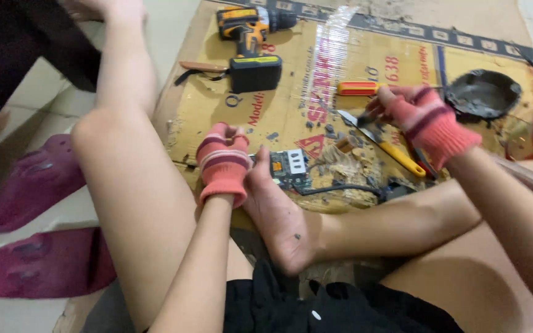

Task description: The person sits on the floor and uses a screwdriver to work on a small electronic component, likely a power supply or control board. They repeatedly tighten or adjust screws on the device while holding it steady with their other hand.

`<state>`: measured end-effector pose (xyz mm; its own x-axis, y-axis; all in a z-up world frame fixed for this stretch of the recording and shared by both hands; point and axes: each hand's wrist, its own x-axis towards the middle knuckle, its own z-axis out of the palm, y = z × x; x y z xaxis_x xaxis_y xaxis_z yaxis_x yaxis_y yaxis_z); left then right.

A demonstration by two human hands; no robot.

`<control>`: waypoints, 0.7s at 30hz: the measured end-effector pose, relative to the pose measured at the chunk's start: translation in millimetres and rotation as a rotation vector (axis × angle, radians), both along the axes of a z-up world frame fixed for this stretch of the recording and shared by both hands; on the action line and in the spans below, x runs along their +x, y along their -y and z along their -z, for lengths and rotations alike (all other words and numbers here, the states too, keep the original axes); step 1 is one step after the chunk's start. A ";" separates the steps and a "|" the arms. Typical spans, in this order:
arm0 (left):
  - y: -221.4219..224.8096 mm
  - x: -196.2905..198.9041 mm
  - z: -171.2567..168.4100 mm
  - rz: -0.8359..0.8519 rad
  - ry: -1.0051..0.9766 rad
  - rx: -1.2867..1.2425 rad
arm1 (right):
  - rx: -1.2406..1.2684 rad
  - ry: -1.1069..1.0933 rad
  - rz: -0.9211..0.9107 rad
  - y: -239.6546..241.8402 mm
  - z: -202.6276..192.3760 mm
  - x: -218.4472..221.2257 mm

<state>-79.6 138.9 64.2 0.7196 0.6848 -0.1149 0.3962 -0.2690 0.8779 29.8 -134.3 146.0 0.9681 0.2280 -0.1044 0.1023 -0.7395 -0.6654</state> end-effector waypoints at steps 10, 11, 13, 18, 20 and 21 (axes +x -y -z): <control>57.2 38.5 -48.8 0.390 0.277 -0.119 | 0.535 -0.095 -0.047 -39.4 97.2 -3.2; 70.9 43.4 -56.8 0.579 0.346 -0.023 | 0.484 -0.057 -0.061 -30.3 113.2 13.2; 91.3 62.5 -76.0 0.720 0.167 -0.064 | 0.446 -0.037 -0.039 -20.8 111.4 18.0; 104.8 83.6 -94.0 0.956 -0.148 -0.190 | 0.327 0.003 -0.013 -22.3 120.7 8.3; 100.6 92.2 -81.1 0.989 -0.148 -0.381 | 0.259 0.032 -0.039 -34.2 125.1 7.4; 95.7 100.9 -57.6 0.981 -0.152 -0.384 | 0.259 0.025 -0.045 -36.9 126.9 6.2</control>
<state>21.3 43.2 121.9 0.8969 -0.2882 -0.3353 0.2692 -0.2456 0.9313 36.0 -97.3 19.1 0.9579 0.2869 -0.0137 0.1497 -0.5393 -0.8287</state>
